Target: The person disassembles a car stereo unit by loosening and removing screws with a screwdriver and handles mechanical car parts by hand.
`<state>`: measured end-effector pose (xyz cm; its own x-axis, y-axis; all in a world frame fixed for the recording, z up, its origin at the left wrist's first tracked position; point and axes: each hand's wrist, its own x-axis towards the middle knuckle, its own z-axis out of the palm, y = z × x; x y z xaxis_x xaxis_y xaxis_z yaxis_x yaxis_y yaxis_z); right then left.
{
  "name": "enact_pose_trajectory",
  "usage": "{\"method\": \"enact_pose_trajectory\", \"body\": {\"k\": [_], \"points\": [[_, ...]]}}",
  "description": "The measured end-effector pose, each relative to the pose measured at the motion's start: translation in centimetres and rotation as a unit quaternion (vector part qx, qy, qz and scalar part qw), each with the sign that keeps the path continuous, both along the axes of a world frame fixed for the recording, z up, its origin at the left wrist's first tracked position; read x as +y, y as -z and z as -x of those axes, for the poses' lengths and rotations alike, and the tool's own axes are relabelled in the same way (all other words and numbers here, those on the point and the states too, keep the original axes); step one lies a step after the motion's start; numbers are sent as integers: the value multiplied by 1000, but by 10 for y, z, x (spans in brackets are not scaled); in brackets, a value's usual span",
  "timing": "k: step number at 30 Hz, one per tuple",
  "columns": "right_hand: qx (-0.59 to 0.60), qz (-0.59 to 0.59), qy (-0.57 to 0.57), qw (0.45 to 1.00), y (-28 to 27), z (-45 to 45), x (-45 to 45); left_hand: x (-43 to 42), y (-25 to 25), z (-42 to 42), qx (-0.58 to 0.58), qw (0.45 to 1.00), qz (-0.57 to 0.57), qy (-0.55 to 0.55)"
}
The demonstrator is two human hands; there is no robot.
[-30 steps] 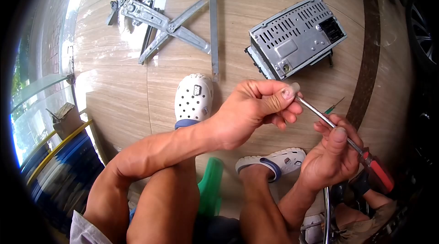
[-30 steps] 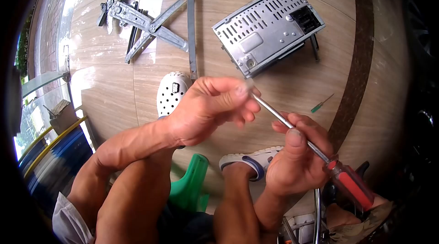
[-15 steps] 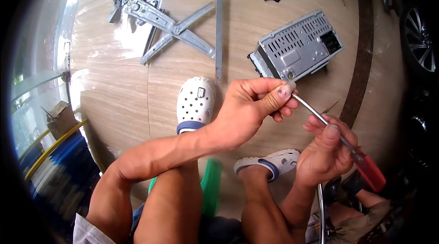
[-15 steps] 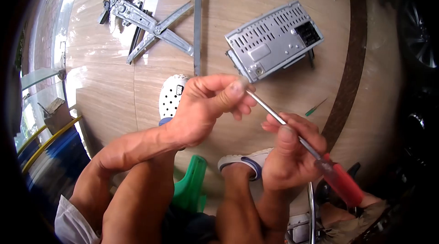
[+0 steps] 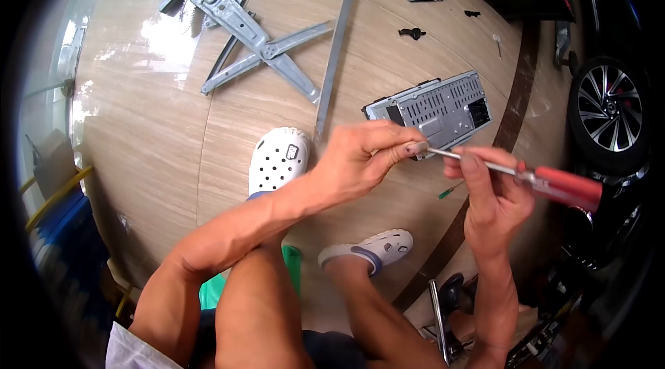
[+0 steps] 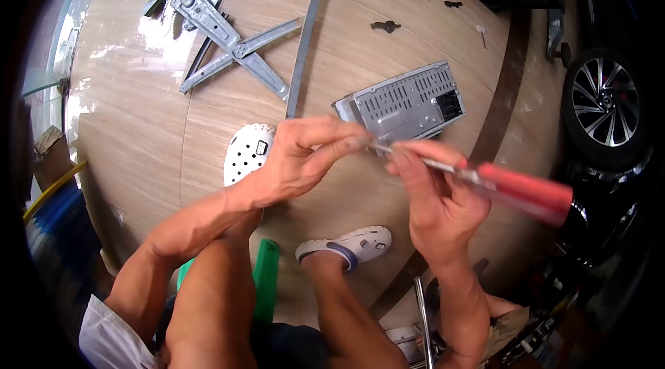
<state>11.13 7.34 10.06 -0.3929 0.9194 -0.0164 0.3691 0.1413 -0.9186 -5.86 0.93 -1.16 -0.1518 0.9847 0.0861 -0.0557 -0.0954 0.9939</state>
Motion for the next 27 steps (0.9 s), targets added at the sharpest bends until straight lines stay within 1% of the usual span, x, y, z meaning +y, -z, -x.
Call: {"method": "enact_pose_trajectory", "body": {"k": [2,3,4,7,8,9,11,13,15,19,25,27], "points": [[-22,-15,-11,1000,8,11,16,15,3,7,14,999,31,5],[-14,-11,16,1000,13,15,21,22,4,11,23,999,48,5],[-4,-10,41,999,19,19,26,30,5,13,-3,998,68,18],[52,6,122,991,33,26,35,44,12,10,-57,993,103,9],[68,3,148,987,37,26,36,46,15,6,-79,992,97,11],[81,0,175,981,41,24,36,47,14,4,-61,992,108,27],[83,-2,160,984,51,13,39,55,11,2,-26,992,114,51],[66,-2,138,988,55,4,39,56,19,2,-36,990,118,73],[85,14,138,987,57,3,41,55,24,3,-57,989,115,77],[117,20,147,982,59,10,40,50,16,9,-220,955,179,83],[140,46,153,977,54,19,35,37,9,15,-376,896,231,51],[114,45,151,981,50,21,32,34,6,17,-403,885,231,45]]}}
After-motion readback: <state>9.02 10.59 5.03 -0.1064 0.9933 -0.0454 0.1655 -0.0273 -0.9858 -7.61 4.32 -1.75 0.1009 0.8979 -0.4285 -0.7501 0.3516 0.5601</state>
